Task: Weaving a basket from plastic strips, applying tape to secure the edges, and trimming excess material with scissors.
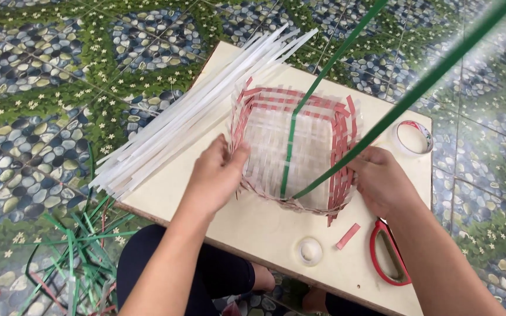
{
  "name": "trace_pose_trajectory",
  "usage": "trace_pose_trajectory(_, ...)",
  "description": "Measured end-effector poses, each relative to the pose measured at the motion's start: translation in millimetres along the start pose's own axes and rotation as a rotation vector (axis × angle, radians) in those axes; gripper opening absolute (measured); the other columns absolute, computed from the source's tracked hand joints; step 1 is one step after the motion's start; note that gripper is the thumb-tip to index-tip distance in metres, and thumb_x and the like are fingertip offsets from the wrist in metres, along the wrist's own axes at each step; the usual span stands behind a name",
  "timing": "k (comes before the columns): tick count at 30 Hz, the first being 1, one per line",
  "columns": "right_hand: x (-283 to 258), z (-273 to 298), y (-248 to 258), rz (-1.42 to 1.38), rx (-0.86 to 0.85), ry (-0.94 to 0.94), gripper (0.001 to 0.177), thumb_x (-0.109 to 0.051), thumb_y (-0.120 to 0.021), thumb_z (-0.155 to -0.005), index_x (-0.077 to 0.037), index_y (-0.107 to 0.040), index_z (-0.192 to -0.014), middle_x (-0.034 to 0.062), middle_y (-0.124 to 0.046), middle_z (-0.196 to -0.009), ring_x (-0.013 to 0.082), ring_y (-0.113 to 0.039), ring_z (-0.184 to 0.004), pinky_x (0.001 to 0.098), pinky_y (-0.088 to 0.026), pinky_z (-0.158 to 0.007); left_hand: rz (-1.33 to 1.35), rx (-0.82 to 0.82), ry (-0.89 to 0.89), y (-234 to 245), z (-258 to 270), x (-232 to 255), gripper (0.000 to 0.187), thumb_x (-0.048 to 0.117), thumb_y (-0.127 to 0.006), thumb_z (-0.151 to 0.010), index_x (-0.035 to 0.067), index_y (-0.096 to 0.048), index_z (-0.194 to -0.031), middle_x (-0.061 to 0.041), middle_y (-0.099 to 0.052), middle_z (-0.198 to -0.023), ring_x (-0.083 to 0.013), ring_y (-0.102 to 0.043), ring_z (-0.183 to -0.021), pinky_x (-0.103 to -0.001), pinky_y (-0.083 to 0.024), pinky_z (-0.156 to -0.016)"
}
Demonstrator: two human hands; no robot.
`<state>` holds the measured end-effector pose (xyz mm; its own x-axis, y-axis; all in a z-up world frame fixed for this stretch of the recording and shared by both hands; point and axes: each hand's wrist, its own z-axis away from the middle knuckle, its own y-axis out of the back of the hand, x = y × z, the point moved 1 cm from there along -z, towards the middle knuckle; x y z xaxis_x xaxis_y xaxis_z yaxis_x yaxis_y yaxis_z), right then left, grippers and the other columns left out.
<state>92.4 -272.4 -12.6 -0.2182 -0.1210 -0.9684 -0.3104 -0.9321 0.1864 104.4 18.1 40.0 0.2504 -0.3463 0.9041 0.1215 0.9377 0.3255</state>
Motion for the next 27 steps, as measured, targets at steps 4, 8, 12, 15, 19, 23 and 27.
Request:
trace_pose_trajectory(4, -74, 46, -41, 0.181, -0.006, -0.061, 0.014, 0.0, -0.056, -0.087, 0.006, -0.064, -0.077, 0.0048, -0.036, -0.054, 0.0187, -0.039, -0.047, 0.0294, -0.029, -0.043, -0.057, -0.122, 0.023, -4, 13, 22, 0.067, 0.031, -0.043, -0.087, -0.001, -0.038, -0.145, -0.024, -0.054, -0.136, -0.0366, -0.055, -0.126, -0.048, -0.043, -0.104)
trace_pose_trajectory(8, -74, 17, -15, 0.188, -0.003, -0.094, 0.02, -0.014, -0.059, -0.091, 0.006, -0.063, -0.089, 0.0028, -0.037, -0.056, 0.017, -0.041, -0.048, 0.0289, -0.029, -0.041, -0.066, -0.145, 0.058, 9, 10, 19, 0.07, 0.038, -0.048, -0.085, 0.001, -0.042, -0.144, -0.02, -0.056, -0.136, -0.0366, -0.055, -0.126, -0.049, -0.042, -0.103)
trace_pose_trajectory(12, -84, -5, -12, 0.271, -0.004, -0.131, 0.035, -0.023, -0.064, -0.092, 0.009, -0.064, -0.107, 0.0071, -0.05, -0.062, 0.0159, -0.05, -0.053, 0.0261, -0.035, -0.043, -0.098, -0.085, 0.027, 18, -8, 31, 0.094, 0.061, -0.052, -0.083, -0.011, -0.037, -0.142, -0.031, -0.051, -0.135, -0.042, -0.052, -0.126, -0.054, -0.041, -0.103)
trace_pose_trajectory(15, -69, -30, -10, 0.482, -0.019, -0.089, 0.02, -0.012, -0.066, -0.087, 0.004, -0.071, -0.099, 0.0139, -0.064, -0.066, 0.0207, -0.059, -0.055, 0.0276, -0.043, -0.047, -0.118, -0.115, 0.013, 9, -29, 32, 0.079, 0.048, -0.051, -0.086, -0.012, -0.043, -0.136, -0.03, -0.055, -0.129, -0.0412, -0.054, -0.123, -0.054, -0.043, -0.099)
trace_pose_trajectory(19, -65, -42, -7, 0.669, -0.052, -0.053, 0.018, -0.009, -0.061, -0.085, -0.008, -0.079, -0.087, 0.014, -0.068, -0.067, 0.0257, -0.06, -0.055, 0.0333, -0.046, -0.05, -0.209, -0.096, -0.011, -3, -56, 9, 0.035, 0.022, -0.047, -0.085, 0.001, -0.068, -0.103, -0.016, -0.071, -0.089, -0.035, -0.069, -0.093, -0.048, -0.054, -0.077)
trace_pose_trajectory(23, -69, -49, -5, 0.473, -0.113, -0.1, 0.018, -0.007, -0.066, -0.085, 0.001, -0.074, -0.099, 0.0145, -0.067, -0.076, 0.02, -0.058, -0.067, 0.0263, -0.047, -0.058, -0.099, -0.136, -0.012, 13, -49, 26, 0.035, 0.022, -0.051, -0.082, -0.003, -0.07, -0.096, -0.021, -0.067, -0.086, -0.0378, -0.068, -0.092, -0.048, -0.053, -0.077)
trace_pose_trajectory(27, -64, -62, -17, 0.26, -0.154, -0.137, 0.022, -0.01, -0.072, -0.082, 0.005, -0.069, -0.097, 0.0092, -0.063, -0.073, 0.0151, -0.054, -0.063, 0.0263, -0.047, -0.055, 0.044, -0.168, 0.057, 16, -63, 39, 0.066, 0.035, -0.057, -0.081, -0.011, -0.054, -0.129, -0.03, -0.054, -0.13, -0.0425, -0.045, -0.132, -0.053, -0.037, -0.107)
